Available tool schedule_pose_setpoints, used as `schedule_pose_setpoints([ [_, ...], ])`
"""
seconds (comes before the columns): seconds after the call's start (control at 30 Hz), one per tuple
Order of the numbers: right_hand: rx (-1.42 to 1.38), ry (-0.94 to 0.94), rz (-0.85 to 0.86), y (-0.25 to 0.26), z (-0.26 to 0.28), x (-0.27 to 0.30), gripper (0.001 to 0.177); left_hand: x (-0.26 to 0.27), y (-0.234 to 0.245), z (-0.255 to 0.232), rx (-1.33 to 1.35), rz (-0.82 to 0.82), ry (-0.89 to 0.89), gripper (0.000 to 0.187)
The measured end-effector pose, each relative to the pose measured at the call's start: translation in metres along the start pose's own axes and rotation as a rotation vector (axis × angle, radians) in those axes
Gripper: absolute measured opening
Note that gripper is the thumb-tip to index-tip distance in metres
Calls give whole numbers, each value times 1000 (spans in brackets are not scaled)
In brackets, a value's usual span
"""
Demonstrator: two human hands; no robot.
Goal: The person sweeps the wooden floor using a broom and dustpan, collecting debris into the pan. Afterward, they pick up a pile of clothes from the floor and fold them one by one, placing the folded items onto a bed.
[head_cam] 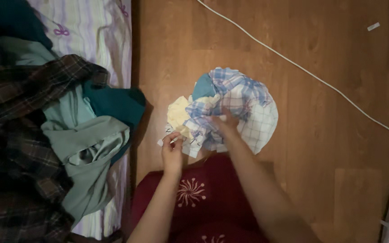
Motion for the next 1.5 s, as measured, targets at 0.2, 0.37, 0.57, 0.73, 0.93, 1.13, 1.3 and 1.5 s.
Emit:
schedule_pose_setpoints([
  [0.2,-255,343,263,-8,21,38,28,24,-6,-60,-351,67,-217,36],
  [0.37,50,400,878,9,24,152,17,17,-20,-100,-431,76,-550,53],
  [0.57,-559,239,570,22,56,154,31,32,-45,-129,-252,617,-337,54],
  [0.73,-711,34,489,36,32,150,31,94,-45,-174,-220,622,-357,64],
  [0.93,-870,44,242,78,17,124,40,74,1,-107,-145,198,-175,62],
  [1.13,-964,184,275,24,93,164,54,66,22,19,-228,151,132,59],
  [1.3,-876,138,1532,-96,179,354,89,49,-2,31,-132,227,51,50],
  [1.5,-521,543,1383,-118,198,362,83,32,45,15,103,74,202,46],
])
Point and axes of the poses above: each hand's wrist, its own x-axis away from the middle knuckle, its own y-axis out of the back of the hand, z = x × y, the point moved 3 cm from there along -x, towards the middle knuckle, and after that the axes turned 1 degree about -x, right-handed, at the moved point
